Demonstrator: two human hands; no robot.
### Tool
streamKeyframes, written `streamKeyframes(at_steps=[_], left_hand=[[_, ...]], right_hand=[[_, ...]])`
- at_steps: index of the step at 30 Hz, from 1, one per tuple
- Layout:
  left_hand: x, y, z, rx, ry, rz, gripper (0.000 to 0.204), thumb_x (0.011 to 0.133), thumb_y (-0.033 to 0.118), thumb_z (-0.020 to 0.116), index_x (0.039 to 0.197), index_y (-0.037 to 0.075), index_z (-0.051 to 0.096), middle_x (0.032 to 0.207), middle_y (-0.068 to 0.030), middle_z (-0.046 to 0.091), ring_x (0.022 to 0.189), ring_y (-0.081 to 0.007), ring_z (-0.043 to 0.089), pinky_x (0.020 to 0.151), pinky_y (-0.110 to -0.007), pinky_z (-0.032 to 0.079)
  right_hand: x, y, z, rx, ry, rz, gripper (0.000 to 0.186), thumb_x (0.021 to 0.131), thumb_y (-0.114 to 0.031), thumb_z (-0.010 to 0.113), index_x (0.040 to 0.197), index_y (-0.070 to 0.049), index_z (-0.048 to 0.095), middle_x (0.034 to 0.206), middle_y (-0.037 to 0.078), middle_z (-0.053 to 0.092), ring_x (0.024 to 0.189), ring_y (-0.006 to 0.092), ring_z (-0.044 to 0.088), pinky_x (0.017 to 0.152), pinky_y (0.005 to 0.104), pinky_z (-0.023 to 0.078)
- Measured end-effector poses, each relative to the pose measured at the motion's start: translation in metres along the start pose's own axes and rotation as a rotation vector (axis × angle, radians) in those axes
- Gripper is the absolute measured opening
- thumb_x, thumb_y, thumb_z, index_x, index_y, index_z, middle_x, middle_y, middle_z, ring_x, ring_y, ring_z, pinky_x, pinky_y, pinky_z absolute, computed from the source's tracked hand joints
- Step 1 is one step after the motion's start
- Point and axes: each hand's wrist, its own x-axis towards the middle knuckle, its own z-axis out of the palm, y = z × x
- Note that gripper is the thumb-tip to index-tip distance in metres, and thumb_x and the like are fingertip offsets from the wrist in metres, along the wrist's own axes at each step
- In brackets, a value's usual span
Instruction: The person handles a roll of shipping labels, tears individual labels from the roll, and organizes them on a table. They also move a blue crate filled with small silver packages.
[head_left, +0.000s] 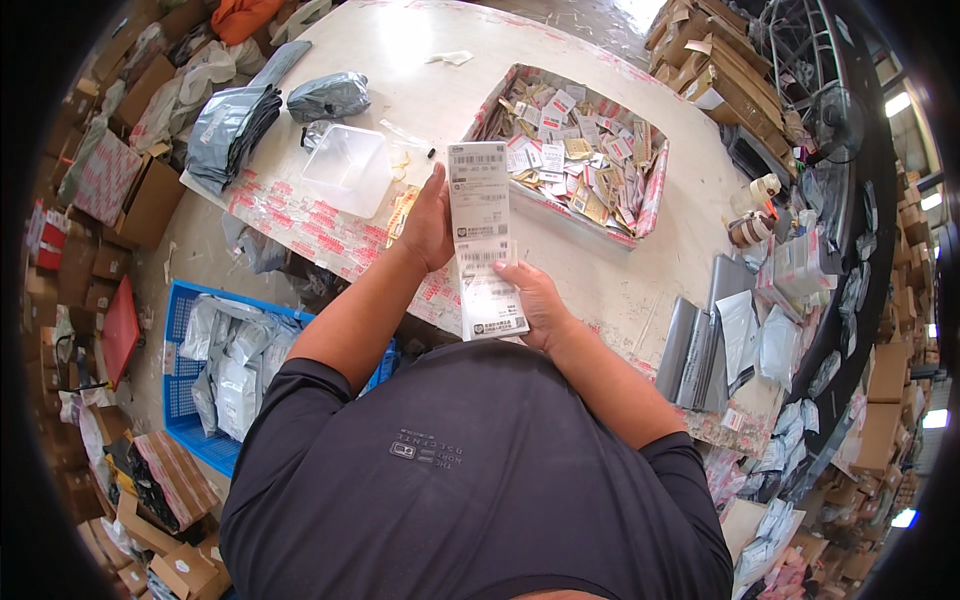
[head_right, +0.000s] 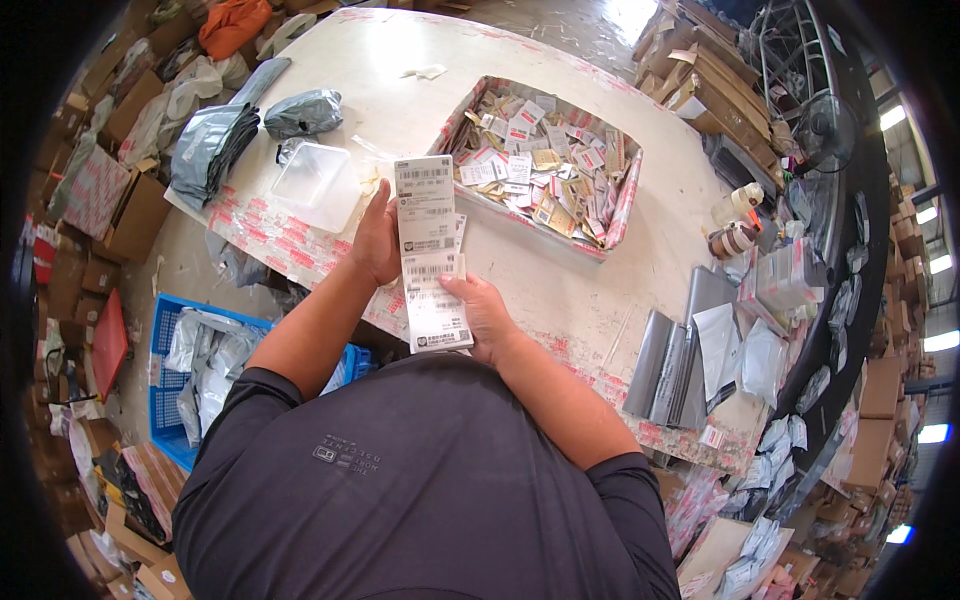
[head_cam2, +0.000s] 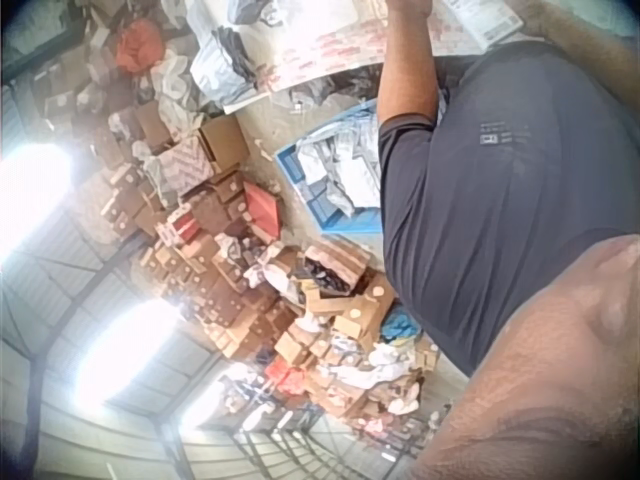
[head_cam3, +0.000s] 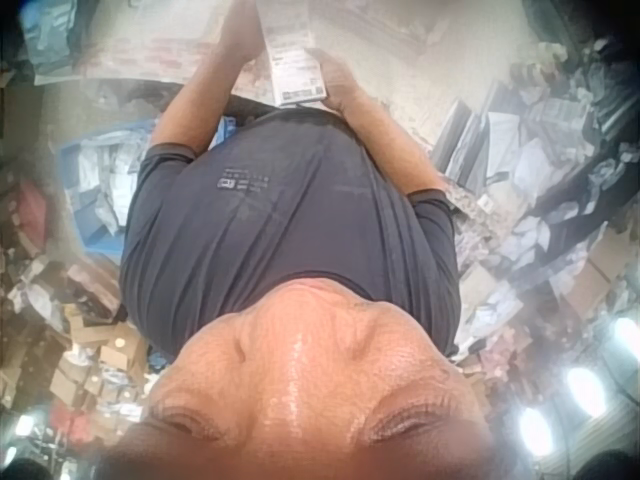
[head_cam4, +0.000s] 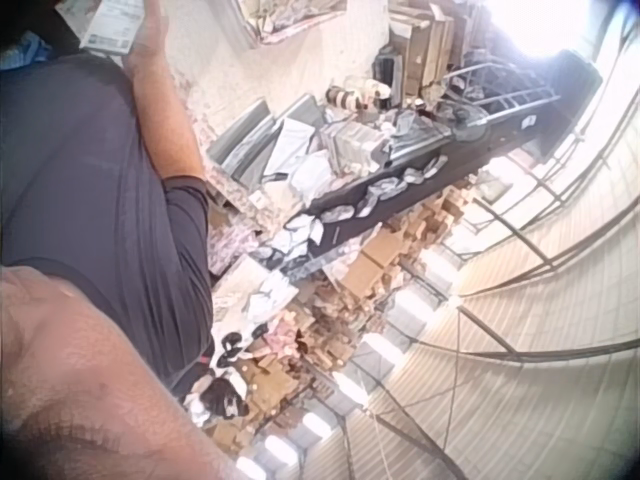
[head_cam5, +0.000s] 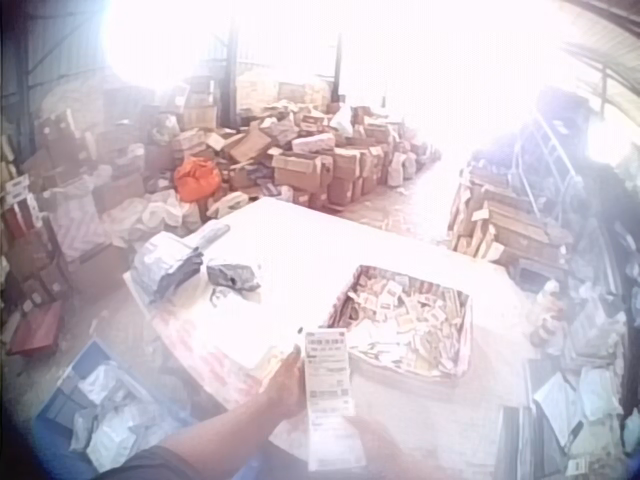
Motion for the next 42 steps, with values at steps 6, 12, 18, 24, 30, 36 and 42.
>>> streamKeyframes(at_steps=[6,12,18,24,30,36,42], left_hand=[[0.002,0.0,-0.003,-0.031,0.004,0.023,0.082,0.096,0.072,0.042,0.142,0.004,0.051,0.133,-0.0177,0.062,0.121,-0.0351,0.062,0.105,-0.053,0.048],[0.003,-0.002,-0.008,-0.01,0.007,0.012,0.081,0.097,0.071,0.039,0.142,0.005,0.051,0.133,-0.017,0.062,0.12,-0.0334,0.062,0.105,-0.052,0.048],[0.001,0.001,-0.001,0.013,0.018,0.045,0.08,0.098,0.071,0.036,0.143,0.006,0.049,0.135,-0.0163,0.061,0.121,-0.0332,0.062,0.105,-0.052,0.048],[0.002,0.0,-0.004,-0.008,-0.02,0.005,0.08,0.098,0.071,0.037,0.142,0.006,0.051,0.134,-0.0166,0.062,0.121,-0.0337,0.062,0.104,-0.052,0.049],[0.003,0.002,-0.002,-0.01,-0.013,0.023,0.082,0.097,0.072,0.038,0.142,0.005,0.05,0.135,-0.0175,0.061,0.122,-0.0355,0.061,0.105,-0.054,0.048],[0.003,0.001,-0.004,-0.021,-0.065,0.005,0.081,0.097,0.071,0.04,0.143,0.005,0.048,0.135,-0.0174,0.061,0.121,-0.0355,0.062,0.105,-0.055,0.048],[0.001,0.001,0.002,-0.023,-0.013,0.01,0.081,0.096,0.071,0.042,0.143,0.005,0.049,0.133,-0.0161,0.062,0.122,-0.0344,0.061,0.105,-0.054,0.048]], right_hand=[[-0.001,0.003,-0.005,0.086,-0.048,0.027,0.051,0.105,-0.037,0.04,0.135,0.002,0.052,0.121,0.019,0.067,0.105,0.0307,0.07,0.088,0.0452,0.06],[-0.001,0.001,0.003,-0.015,-0.058,-0.006,0.05,0.105,-0.039,0.044,0.136,0.0,0.051,0.116,0.016,0.068,0.104,0.0284,0.07,0.088,0.042,0.06],[0.007,0.005,-0.017,-0.018,0.035,0.059,0.055,0.104,-0.041,0.04,0.136,0.002,0.05,0.12,0.02,0.067,0.105,0.0318,0.07,0.09,0.045,0.06],[-0.002,-0.002,0.007,-0.008,-0.056,-0.035,0.054,0.106,-0.042,0.04,0.135,0.002,0.052,0.117,0.018,0.068,0.105,0.0305,0.07,0.087,0.0454,0.06],[0.009,0.006,-0.016,-0.078,0.111,0.055,0.058,0.105,-0.045,0.038,0.137,0.002,0.051,0.119,0.02,0.068,0.107,0.0327,0.069,0.092,0.0498,0.057],[-0.003,0.0,0.001,-0.011,-0.077,-0.043,0.061,0.104,-0.049,0.038,0.139,0.0,0.049,0.123,0.019,0.066,0.107,0.0318,0.069,0.092,0.0483,0.058],[0.008,0.009,-0.015,-0.084,0.056,0.046,0.058,0.104,-0.046,0.04,0.133,0.002,0.053,0.121,0.019,0.067,0.103,0.0313,0.071,0.089,0.0477,0.059]])
